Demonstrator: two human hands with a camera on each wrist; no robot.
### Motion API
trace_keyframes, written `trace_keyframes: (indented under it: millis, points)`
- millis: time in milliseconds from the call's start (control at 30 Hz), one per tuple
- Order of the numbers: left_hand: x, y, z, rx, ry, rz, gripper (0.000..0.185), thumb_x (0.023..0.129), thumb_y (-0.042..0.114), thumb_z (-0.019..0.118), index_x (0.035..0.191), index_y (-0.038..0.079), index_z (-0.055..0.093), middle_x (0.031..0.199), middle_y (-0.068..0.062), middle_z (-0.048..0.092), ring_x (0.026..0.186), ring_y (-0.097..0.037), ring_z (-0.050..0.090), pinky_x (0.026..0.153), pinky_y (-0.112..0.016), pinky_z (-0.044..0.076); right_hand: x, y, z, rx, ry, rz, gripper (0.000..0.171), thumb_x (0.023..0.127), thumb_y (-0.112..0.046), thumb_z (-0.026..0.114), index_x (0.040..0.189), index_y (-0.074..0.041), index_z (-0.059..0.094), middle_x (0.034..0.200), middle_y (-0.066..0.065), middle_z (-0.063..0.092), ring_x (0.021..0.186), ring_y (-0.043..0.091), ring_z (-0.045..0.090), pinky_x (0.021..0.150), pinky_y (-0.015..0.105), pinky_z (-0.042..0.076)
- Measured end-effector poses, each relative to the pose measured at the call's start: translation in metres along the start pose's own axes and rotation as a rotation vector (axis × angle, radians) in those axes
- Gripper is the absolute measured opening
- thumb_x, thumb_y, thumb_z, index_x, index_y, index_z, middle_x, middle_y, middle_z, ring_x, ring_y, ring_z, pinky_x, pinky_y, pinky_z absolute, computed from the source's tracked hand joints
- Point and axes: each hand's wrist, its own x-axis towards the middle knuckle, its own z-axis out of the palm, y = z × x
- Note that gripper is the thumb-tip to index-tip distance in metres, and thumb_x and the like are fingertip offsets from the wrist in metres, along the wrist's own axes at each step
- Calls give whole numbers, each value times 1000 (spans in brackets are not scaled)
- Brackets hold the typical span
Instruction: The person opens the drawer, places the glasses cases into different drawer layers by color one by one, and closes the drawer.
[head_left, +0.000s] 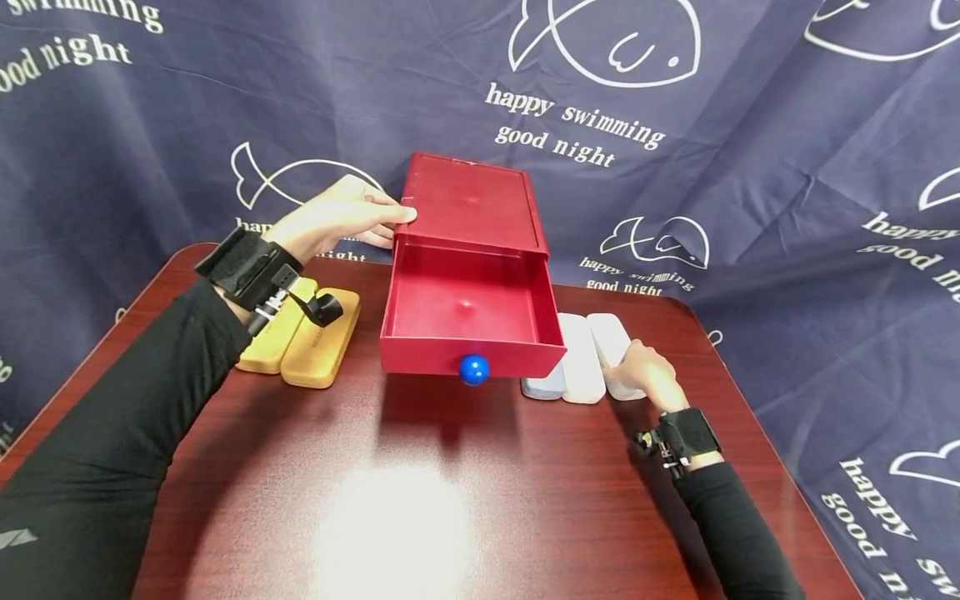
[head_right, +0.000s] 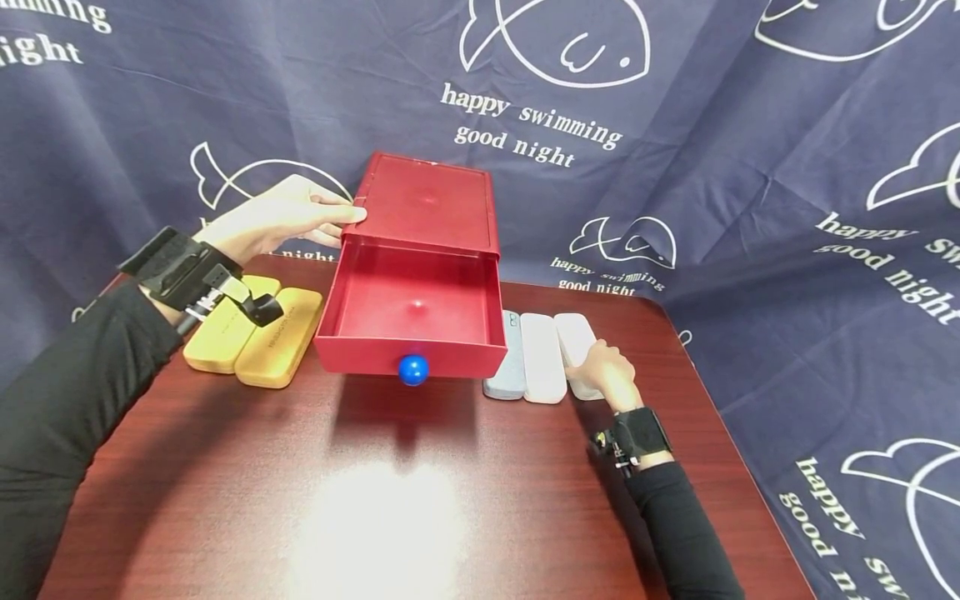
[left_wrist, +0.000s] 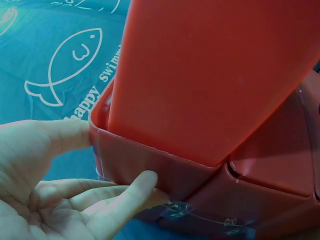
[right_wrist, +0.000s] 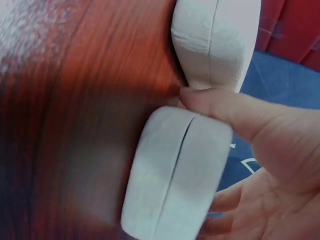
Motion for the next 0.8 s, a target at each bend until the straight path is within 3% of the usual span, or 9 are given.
trace_keyframes:
  millis: [433, 800]
  points:
    - [0, -1, 0, 4, 1, 2, 54, 96, 27, 71, 138, -5, 59, 93, 3, 75, 83, -8, 73, 94, -31, 56, 0, 3, -1, 9, 6, 17, 99, 80, -55, 74, 139, 14, 36, 122, 36, 56, 111, 51, 60, 88, 60, 54]
    - [0, -1, -1, 15, -5, -7, 57, 96, 31, 70, 139, -4, 58, 103, 0, 74, 96, -16, 73, 97, -33, 55, -2, 11, -3, 100, -39, -34, 106, 81, -53, 74, 147, 12, 23, 137, 37, 49, 120, 53, 54, 98, 62, 49]
